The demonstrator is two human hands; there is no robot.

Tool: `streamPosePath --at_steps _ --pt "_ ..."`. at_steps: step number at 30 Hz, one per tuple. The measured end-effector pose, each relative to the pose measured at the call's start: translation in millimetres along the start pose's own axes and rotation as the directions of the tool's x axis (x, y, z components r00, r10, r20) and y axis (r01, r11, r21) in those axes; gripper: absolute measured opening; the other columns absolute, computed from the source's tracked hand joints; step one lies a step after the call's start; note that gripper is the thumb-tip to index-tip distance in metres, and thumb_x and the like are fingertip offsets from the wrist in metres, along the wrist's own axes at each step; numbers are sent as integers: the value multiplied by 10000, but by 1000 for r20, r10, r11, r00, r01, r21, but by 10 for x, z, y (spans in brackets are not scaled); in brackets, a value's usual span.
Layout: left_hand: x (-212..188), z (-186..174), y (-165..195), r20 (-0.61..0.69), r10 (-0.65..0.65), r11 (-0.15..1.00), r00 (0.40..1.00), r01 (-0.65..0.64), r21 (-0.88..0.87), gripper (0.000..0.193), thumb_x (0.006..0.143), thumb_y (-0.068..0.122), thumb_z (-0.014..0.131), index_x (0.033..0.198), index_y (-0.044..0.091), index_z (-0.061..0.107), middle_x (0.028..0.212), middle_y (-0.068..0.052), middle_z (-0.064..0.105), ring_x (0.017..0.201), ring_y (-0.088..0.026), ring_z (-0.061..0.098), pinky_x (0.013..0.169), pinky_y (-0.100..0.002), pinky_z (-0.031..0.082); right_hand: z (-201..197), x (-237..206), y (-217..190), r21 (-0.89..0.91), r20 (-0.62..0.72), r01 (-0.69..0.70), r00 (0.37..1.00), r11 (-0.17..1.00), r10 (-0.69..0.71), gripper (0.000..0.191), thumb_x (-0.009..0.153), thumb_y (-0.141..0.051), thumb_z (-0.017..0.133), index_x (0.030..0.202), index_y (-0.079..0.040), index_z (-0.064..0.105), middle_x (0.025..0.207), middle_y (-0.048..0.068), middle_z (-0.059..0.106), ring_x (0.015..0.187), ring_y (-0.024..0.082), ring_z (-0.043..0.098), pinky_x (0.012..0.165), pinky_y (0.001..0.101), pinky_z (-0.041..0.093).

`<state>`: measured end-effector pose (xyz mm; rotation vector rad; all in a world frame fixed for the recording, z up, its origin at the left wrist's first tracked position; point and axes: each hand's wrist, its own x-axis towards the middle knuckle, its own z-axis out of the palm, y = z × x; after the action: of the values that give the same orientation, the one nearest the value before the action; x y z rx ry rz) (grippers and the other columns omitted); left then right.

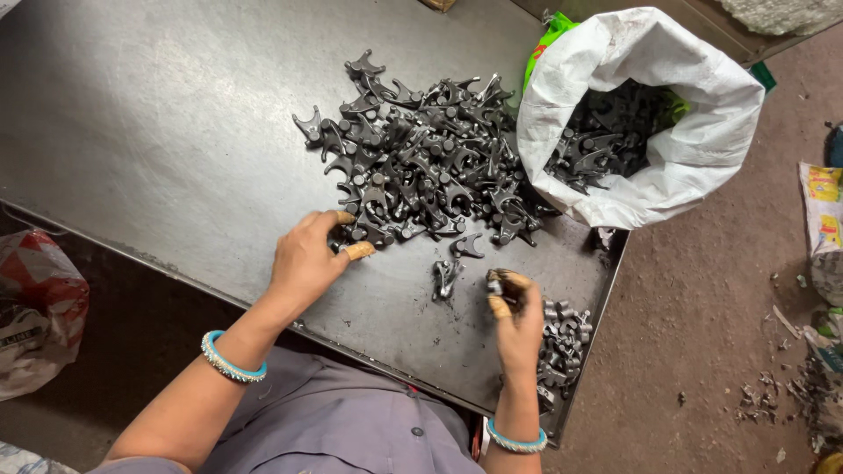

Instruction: The person picks up dark metal castings one at a time from a metal table, turns and inspects each piece in both hands, and places selected pieces into a white paper sack beside the pile. They occasionally gather handfuls from the sack and spread pieces back onto the table while continuing to sort.

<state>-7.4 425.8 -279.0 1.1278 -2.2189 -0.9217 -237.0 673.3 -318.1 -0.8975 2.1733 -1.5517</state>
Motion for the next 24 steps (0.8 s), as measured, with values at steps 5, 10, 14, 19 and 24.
streamPosePath --at_steps 5,10,14,19,24 --pt "-98 274 -44 119 -17 989 993 34 -142 458 726 325 891 1056 58 718 965 -129 754 839 -326 724 743 -418 562 8 -108 -228 441 -6 -206 973 874 232 285 976 27 614 1258 1 591 1073 119 737 871 189 711 715 288 544" --pt "-288 619 18 329 -120 736 937 306 -603 359 856 399 779 975 60 771 842 -43 769 697 -168 722 621 -330 566 321 -234 -618 540 165 -164 982 826 88 311 918 64 711 1202 36 585 1114 117 717 976 164 699 787 297 566" --pt "-338 727 93 729 -115 31 675 736 -677 503 941 528 580 941 59 762 755 -28 738 556 -115 665 433 -285 531 398 -139 -834 32 144 -97 985 995 91 286 925 -52 785 1184 20 687 1048 142 691 882 215 656 754 323 559" --pt "-213 562 130 754 -134 23 643 763 -646 255 903 282 721 1061 88 771 824 -18 746 591 -88 647 474 -276 518 563 -102 -812 -496 134 215 976 841 -171 566 693 -124 889 1198 -17 658 1090 139 654 955 339 638 812 399 516" --pt "-140 278 178 528 -248 780 812 491 -389 342 793 382 841 965 87 823 726 -118 756 549 -126 650 522 -302 520 584 -269 -490 -540 64 140 990 830 -125 407 689 -96 881 1046 -45 692 1026 120 684 935 304 655 807 381 541"
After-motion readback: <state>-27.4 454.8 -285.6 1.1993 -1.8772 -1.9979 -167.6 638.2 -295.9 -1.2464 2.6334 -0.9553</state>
